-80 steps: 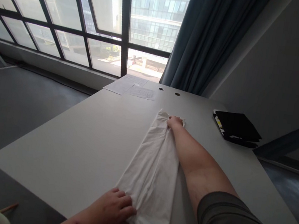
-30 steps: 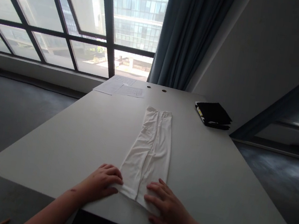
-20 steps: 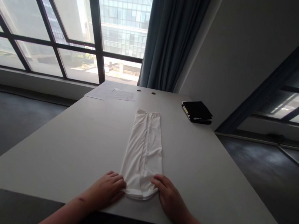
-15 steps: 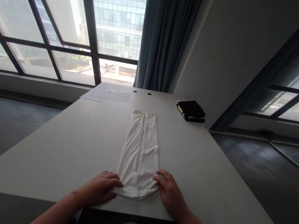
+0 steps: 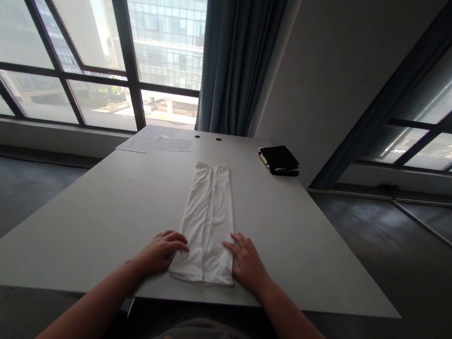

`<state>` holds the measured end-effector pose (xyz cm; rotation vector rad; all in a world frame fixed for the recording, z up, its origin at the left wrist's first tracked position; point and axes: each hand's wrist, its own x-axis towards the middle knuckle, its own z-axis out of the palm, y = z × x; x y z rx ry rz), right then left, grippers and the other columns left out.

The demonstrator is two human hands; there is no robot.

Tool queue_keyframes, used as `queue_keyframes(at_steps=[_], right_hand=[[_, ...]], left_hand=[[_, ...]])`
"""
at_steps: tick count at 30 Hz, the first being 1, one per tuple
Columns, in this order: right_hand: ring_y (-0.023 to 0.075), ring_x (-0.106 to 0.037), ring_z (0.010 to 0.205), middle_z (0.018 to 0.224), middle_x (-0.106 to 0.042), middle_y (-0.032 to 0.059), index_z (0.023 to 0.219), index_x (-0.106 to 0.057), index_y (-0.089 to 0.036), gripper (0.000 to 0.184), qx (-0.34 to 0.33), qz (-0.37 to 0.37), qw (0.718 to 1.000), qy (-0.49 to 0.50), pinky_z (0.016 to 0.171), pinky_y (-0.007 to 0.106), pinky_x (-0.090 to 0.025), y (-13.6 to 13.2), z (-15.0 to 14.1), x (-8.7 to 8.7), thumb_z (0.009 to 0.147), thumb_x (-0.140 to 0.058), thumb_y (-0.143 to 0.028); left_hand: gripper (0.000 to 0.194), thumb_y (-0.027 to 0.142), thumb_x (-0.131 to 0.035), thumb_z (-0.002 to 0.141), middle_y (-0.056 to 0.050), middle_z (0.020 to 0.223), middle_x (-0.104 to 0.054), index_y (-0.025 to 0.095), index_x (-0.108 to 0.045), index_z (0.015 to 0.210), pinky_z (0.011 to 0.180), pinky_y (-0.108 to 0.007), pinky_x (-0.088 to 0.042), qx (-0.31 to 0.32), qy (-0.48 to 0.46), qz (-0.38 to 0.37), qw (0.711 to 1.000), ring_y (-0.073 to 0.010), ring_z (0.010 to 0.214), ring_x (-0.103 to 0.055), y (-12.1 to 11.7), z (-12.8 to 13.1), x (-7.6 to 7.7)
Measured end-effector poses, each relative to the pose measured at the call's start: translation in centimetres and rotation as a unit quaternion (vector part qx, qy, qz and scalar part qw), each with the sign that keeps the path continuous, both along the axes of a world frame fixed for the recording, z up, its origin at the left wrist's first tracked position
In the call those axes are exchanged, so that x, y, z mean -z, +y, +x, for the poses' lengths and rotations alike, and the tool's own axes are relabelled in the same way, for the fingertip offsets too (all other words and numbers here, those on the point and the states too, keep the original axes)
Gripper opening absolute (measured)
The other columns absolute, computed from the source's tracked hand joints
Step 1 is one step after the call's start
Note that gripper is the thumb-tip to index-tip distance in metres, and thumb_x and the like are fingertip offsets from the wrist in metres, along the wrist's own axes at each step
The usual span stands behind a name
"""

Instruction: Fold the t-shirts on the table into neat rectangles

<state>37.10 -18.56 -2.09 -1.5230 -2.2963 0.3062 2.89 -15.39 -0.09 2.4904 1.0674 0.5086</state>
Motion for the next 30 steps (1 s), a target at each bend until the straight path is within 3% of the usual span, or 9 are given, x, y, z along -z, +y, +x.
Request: queue_keyframes(at_steps=[4,9,12,16,19,23,26,28,30], right_hand=[[0.0369,-0.027,0.155,0.159,-0.048,0.0113,0.133,-0.071,-0.029,0.047,-0.074,0.007,0.997,0.001,0.124,0.064,-0.020,-0.5,-0.1,-0.4,0.086,-0.068,-0.024],[0.0249,-0.058,0.135,0.135,-0.070,0.0102,0.124,-0.074,-0.025,0.031,-0.234,0.007,0.969,0.083,0.121,0.051,-0.036,-1.8,0.5,-0.5,0.101,-0.054,-0.030],[0.0232,-0.068,0.119,0.121,-0.076,0.0110,0.119,-0.074,-0.022,0.034,-0.230,-0.024,0.961,0.149,0.114,0.044,-0.044,-2.9,0.9,-1.5,0.104,-0.048,-0.038],[0.0175,-0.067,0.077,0.083,-0.074,0.0050,0.094,-0.073,-0.019,0.043,-0.164,-0.086,0.963,0.196,0.078,0.028,-0.052,-3.0,1.2,-4.1,0.106,-0.045,-0.050],[0.0135,-0.054,0.065,0.067,-0.060,-0.0012,0.075,-0.065,-0.018,0.048,-0.121,-0.083,0.966,0.211,0.066,0.024,-0.043,-0.6,1.5,-5.9,0.102,-0.051,-0.054],[0.0140,-0.053,0.067,0.068,-0.058,-0.0026,0.076,-0.065,-0.018,0.044,-0.074,-0.076,0.970,0.221,0.065,0.024,-0.039,5.6,1.8,-6.4,0.099,-0.054,-0.054],[0.0164,-0.058,0.071,0.072,-0.062,-0.0011,0.083,-0.069,-0.018,0.032,-0.011,-0.070,0.983,0.170,0.069,0.026,-0.043,10.0,1.5,-5.1,0.097,-0.057,-0.044],[0.0194,-0.062,0.083,0.085,-0.069,0.0029,0.098,-0.072,-0.018,0.019,0.020,-0.039,0.992,0.119,0.081,0.029,-0.047,11.8,1.2,-3.6,0.092,-0.063,-0.034],[0.0222,-0.063,0.097,0.102,-0.071,0.0078,0.114,-0.071,-0.017,0.028,0.030,-0.001,0.996,0.078,0.094,0.033,-0.046,12.4,1.1,-2.2,0.087,-0.067,-0.026]], left_hand=[[0.049,0.008,-0.064,0.077,-0.006,0.146,-0.061,0.031,-0.074,0.118,0.115,-0.052,-0.036,-0.002,0.037,0.036,0.999,-0.0314,0.141,-0.045,-0.9,0.3,-0.3],[0.053,0.007,-0.059,0.076,-0.005,0.137,-0.069,0.029,-0.071,0.123,0.118,-0.046,-0.036,0.090,0.028,0.009,0.996,-0.0239,0.133,-0.058,-2.3,0.7,-0.5],[0.042,0.013,-0.056,0.082,-0.005,0.118,-0.077,0.027,-0.072,0.118,0.103,-0.037,-0.050,0.063,-0.006,-0.025,0.998,-0.0207,0.110,-0.070,-3.3,0.9,-0.9],[0.029,0.026,-0.057,0.090,-0.004,0.099,-0.079,0.026,-0.073,0.113,0.084,-0.030,-0.053,0.006,-0.021,-0.054,0.998,-0.0184,0.083,-0.071,-3.5,1.2,-2.8],[0.026,0.030,-0.057,0.089,-0.003,0.089,-0.077,0.024,-0.074,0.108,0.078,-0.028,-0.051,-0.030,-0.034,-0.057,0.997,-0.0165,0.073,-0.067,-1.4,1.8,-4.7],[0.025,0.035,-0.054,0.092,-0.003,0.084,-0.075,0.021,-0.073,0.099,0.071,-0.027,-0.047,-0.071,-0.018,-0.049,0.996,-0.0167,0.070,-0.065,4.1,2.9,-5.9],[0.027,0.040,-0.054,0.095,-0.004,0.081,-0.073,0.021,-0.072,0.100,0.074,-0.028,-0.047,-0.127,0.038,-0.032,0.991,-0.0194,0.076,-0.066,7.9,3.6,-4.7],[0.030,0.040,-0.058,0.093,-0.006,0.095,-0.075,0.020,-0.070,0.113,0.082,-0.030,-0.049,-0.159,0.056,-0.024,0.985,-0.0218,0.088,-0.068,9.6,3.7,-3.0],[0.041,0.037,-0.063,0.091,-0.010,0.113,-0.073,0.018,-0.064,0.127,0.095,-0.034,-0.048,-0.160,0.042,-0.014,0.986,-0.0241,0.105,-0.066,10.4,3.4,-1.2]])
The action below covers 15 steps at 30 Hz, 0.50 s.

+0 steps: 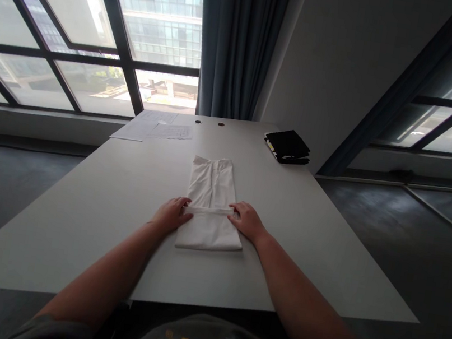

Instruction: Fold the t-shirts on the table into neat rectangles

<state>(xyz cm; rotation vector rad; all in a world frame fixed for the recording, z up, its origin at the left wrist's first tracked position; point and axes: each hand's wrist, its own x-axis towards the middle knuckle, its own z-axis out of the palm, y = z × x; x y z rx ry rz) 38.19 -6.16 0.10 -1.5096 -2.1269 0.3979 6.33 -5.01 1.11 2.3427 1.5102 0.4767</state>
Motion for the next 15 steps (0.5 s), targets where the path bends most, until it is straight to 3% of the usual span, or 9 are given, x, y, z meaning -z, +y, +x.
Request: queue_keyframes(at_steps=[2,5,9,15], right_hand=[[0.0238,-0.061,0.105,0.111,-0.069,0.0105,0.122,-0.070,-0.017,0.036,-0.007,0.024,0.999,-0.027,0.101,0.035,-0.045,-0.2,0.0,1.1,0.087,-0.067,-0.023],[0.0251,-0.059,0.109,0.116,-0.067,0.0109,0.125,-0.069,-0.019,0.035,-0.012,0.043,0.998,-0.044,0.102,0.037,-0.044,-0.9,0.0,1.9,0.090,-0.064,-0.022],[0.0241,-0.060,0.101,0.107,-0.070,0.0083,0.127,-0.067,-0.019,0.036,0.034,0.049,0.998,-0.014,0.099,0.036,-0.045,-0.7,-0.6,2.3,0.091,-0.062,-0.020],[0.0189,-0.062,0.084,0.090,-0.070,0.0039,0.112,-0.072,-0.018,0.030,0.074,0.032,0.995,0.059,0.084,0.029,-0.048,-0.1,-0.9,2.5,0.086,-0.058,-0.011]], left_hand=[[0.050,0.037,-0.064,0.090,-0.012,0.122,-0.070,0.016,-0.059,0.135,0.105,-0.038,-0.046,0.014,-0.028,0.007,0.999,-0.0253,0.115,-0.063,0.2,-0.4,1.5],[0.050,0.036,-0.060,0.091,-0.010,0.122,-0.071,0.019,-0.057,0.139,0.107,-0.040,-0.047,0.027,-0.057,-0.004,0.998,-0.0253,0.114,-0.065,0.5,-0.9,2.7],[0.043,0.036,-0.057,0.092,-0.007,0.115,-0.074,0.023,-0.063,0.133,0.100,-0.039,-0.052,0.025,-0.085,-0.012,0.996,-0.0245,0.106,-0.069,1.2,-0.9,3.0],[0.034,0.038,-0.059,0.093,-0.006,0.109,-0.075,0.024,-0.069,0.123,0.097,-0.036,-0.053,0.028,-0.104,0.010,0.994,-0.0228,0.099,-0.070,1.5,-0.1,3.0]])
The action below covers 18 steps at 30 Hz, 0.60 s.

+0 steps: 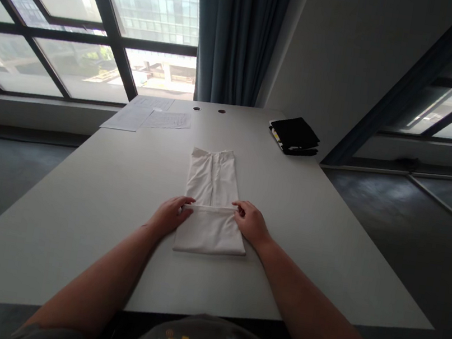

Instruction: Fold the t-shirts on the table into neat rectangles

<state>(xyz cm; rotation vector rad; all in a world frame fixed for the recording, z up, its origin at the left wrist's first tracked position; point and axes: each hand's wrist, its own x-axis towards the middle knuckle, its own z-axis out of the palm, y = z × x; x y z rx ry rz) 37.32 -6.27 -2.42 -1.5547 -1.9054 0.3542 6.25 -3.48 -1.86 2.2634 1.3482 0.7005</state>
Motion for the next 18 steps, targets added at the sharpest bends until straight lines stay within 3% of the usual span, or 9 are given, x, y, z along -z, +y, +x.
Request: queue_keyframes(at_steps=[5,9,11,13,15,18], right_hand=[[0.0193,-0.064,0.086,0.093,-0.071,0.0054,0.104,-0.073,-0.016,0.024,0.023,0.002,0.999,-0.023,0.086,0.030,-0.048,0.1,0.6,0.0,0.087,-0.058,-0.011],[0.0232,-0.063,0.098,0.103,-0.070,0.0095,0.114,-0.071,-0.016,0.027,0.042,0.013,0.994,-0.097,0.093,0.033,-0.045,-0.5,0.2,-0.6,0.090,-0.060,-0.015],[0.0253,-0.061,0.100,0.107,-0.069,0.0111,0.120,-0.069,-0.017,0.030,0.065,0.028,0.989,-0.128,0.093,0.035,-0.044,-1.7,-0.2,-1.0,0.091,-0.061,-0.019],[0.0256,-0.061,0.094,0.098,-0.069,0.0094,0.123,-0.066,-0.017,0.031,0.080,0.025,0.987,-0.135,0.089,0.036,-0.044,-3.5,-0.4,-1.0,0.093,-0.060,-0.023],[0.0241,-0.060,0.085,0.085,-0.067,0.0053,0.121,-0.066,-0.018,0.029,0.074,0.008,0.991,-0.114,0.084,0.035,-0.044,-5.6,-0.6,-0.7,0.093,-0.060,-0.024],[0.0222,-0.060,0.080,0.078,-0.063,0.0019,0.116,-0.066,-0.020,0.026,0.041,0.002,0.998,-0.055,0.081,0.033,-0.045,-8.6,-0.8,-0.2,0.091,-0.058,-0.021]], left_hand=[[0.035,0.034,-0.061,0.091,-0.005,0.111,-0.073,0.023,-0.067,0.124,0.091,-0.034,-0.054,-0.013,0.001,-0.010,1.000,-0.0197,0.089,-0.069,0.4,0.5,-0.1],[0.043,0.035,-0.064,0.090,-0.008,0.122,-0.067,0.023,-0.060,0.131,0.087,-0.033,-0.054,-0.059,-0.004,0.018,0.998,-0.0184,0.088,-0.068,-0.2,0.3,-0.4],[0.039,0.039,-0.062,0.093,-0.007,0.111,-0.069,0.022,-0.059,0.128,0.085,-0.035,-0.053,-0.110,0.018,0.023,0.994,-0.0201,0.087,-0.068,-1.6,0.1,-0.7],[0.033,0.041,-0.058,0.095,-0.003,0.091,-0.070,0.022,-0.060,0.122,0.083,-0.036,-0.052,-0.131,0.045,0.009,0.990,-0.0214,0.081,-0.067,-3.7,-0.3,-0.7],[0.030,0.042,-0.058,0.095,-0.001,0.081,-0.068,0.023,-0.059,0.118,0.082,-0.036,-0.051,-0.109,0.052,-0.005,0.993,-0.0214,0.078,-0.066,-6.1,-0.8,-0.5],[0.031,0.039,-0.059,0.092,0.000,0.084,-0.069,0.024,-0.058,0.119,0.085,-0.036,-0.050,-0.080,0.029,0.002,0.996,-0.0213,0.083,-0.068,-9.1,-1.3,0.0]])
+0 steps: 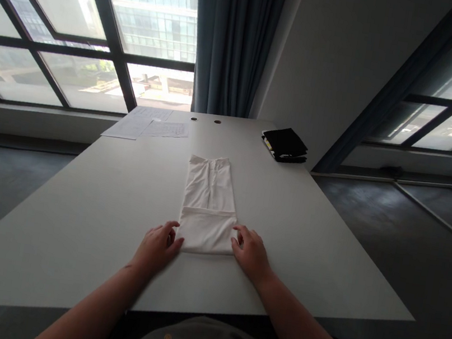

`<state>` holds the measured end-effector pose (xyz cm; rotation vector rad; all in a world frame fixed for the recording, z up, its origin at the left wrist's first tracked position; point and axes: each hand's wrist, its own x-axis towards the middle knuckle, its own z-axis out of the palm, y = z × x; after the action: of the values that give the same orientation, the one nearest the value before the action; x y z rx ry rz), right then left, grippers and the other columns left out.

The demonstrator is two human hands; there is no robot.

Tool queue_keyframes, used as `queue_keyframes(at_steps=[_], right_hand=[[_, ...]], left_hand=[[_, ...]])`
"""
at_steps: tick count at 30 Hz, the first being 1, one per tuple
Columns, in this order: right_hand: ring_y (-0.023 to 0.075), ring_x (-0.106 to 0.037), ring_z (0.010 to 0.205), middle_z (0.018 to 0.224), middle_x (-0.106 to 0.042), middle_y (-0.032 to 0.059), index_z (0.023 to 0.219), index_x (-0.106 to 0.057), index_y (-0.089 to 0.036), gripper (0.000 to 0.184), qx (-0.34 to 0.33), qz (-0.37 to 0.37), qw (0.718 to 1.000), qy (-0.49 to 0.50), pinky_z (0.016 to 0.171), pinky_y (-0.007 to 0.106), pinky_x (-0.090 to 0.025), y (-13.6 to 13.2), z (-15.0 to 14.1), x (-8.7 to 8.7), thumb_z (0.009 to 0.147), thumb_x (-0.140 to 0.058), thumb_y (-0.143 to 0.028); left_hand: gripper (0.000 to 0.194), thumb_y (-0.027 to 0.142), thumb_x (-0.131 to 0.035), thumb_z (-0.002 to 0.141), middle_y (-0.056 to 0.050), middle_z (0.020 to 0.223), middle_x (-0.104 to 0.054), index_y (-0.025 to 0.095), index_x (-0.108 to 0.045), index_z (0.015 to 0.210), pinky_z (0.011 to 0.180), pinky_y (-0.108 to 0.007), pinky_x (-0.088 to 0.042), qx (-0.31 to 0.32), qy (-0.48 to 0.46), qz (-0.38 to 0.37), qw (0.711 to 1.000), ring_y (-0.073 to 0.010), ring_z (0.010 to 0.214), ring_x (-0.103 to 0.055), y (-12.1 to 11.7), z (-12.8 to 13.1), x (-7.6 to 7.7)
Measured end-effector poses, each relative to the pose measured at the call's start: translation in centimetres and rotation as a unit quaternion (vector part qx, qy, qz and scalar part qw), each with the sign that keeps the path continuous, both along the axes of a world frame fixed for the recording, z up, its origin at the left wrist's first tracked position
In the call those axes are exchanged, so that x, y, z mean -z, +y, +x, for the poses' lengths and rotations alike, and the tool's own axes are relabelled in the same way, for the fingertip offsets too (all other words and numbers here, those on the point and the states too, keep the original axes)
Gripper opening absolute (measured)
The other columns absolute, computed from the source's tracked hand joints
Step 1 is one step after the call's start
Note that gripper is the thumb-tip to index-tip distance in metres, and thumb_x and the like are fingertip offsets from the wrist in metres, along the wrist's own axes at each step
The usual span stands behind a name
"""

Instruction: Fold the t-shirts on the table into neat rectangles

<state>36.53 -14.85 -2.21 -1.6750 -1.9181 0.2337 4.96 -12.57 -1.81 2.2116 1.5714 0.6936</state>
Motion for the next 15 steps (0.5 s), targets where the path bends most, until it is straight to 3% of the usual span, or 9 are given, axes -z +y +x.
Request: queue_keyframes(at_steps=[4,9,15], right_hand=[[0.0212,-0.062,0.082,0.081,-0.065,0.0025,0.109,-0.068,-0.021,0.021,-0.027,0.031,0.997,0.061,0.083,0.034,-0.047,-2.4,0.0,0.1,0.092,-0.055,-0.020],[0.0220,-0.064,0.083,0.084,-0.069,0.0033,0.106,-0.068,-0.021,0.018,-0.015,0.028,0.998,0.054,0.085,0.037,-0.047,-3.6,0.1,0.0,0.094,-0.054,-0.023],[0.0230,-0.065,0.087,0.087,-0.070,0.0041,0.112,-0.066,-0.021,0.021,-0.007,0.024,0.999,0.030,0.087,0.037,-0.047,-4.0,0.3,0.2,0.093,-0.058,-0.025]], left_hand=[[0.030,0.037,-0.055,0.092,-0.001,0.089,-0.071,0.024,-0.059,0.120,0.083,-0.034,-0.051,0.022,-0.037,-0.006,0.999,-0.0198,0.083,-0.068,-1.5,-0.4,0.0],[0.025,0.035,-0.054,0.092,-0.003,0.090,-0.073,0.024,-0.065,0.112,0.088,-0.039,-0.050,0.057,-0.001,-0.014,0.998,-0.0229,0.088,-0.069,-1.8,-0.4,-0.6],[0.028,0.036,-0.050,0.096,-0.006,0.094,-0.074,0.023,-0.066,0.115,0.090,-0.039,-0.050,0.046,-0.002,-0.025,0.999,-0.0236,0.092,-0.069,-2.8,-0.4,-0.7]])
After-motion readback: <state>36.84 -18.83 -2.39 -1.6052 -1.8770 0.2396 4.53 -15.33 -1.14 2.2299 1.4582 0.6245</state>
